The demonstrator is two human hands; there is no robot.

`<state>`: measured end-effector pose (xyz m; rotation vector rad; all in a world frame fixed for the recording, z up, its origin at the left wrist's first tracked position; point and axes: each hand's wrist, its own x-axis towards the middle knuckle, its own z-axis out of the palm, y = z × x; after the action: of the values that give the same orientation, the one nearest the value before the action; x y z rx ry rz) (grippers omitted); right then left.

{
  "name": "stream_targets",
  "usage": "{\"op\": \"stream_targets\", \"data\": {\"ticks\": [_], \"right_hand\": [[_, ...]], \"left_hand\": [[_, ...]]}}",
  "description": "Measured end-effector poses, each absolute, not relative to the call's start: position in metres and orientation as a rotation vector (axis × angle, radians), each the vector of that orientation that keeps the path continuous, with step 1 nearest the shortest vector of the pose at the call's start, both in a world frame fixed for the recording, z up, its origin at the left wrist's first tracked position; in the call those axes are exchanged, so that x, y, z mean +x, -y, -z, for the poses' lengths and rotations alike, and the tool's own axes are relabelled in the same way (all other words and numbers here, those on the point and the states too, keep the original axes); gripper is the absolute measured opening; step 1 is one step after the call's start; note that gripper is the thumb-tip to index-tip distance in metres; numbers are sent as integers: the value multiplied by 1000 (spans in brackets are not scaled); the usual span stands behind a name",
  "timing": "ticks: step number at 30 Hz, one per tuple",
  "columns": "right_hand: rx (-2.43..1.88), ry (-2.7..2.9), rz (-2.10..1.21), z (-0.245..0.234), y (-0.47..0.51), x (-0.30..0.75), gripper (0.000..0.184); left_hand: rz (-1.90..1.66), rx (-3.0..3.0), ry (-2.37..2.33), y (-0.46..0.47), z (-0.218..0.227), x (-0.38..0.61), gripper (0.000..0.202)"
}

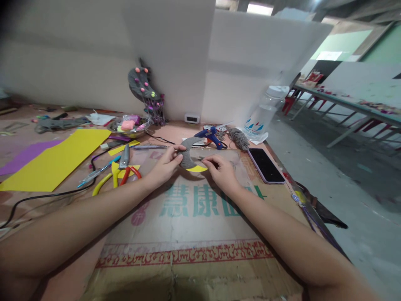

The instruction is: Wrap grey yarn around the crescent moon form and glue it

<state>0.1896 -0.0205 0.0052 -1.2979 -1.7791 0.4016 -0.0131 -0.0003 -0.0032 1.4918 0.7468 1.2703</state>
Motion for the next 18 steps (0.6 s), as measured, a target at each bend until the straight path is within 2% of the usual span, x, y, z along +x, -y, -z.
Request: {"op": "stream_targets", "data": {"ticks": [8,18], "right_hand": [[-1263,1667,-509,0,15,196,29],[-1226,1750,-575,-7,33,190,25]], "left_hand": [[-1297,1453,-749,-4,8,-13,19],[-1325,1458,-810,-3,4,-14,20]]}}
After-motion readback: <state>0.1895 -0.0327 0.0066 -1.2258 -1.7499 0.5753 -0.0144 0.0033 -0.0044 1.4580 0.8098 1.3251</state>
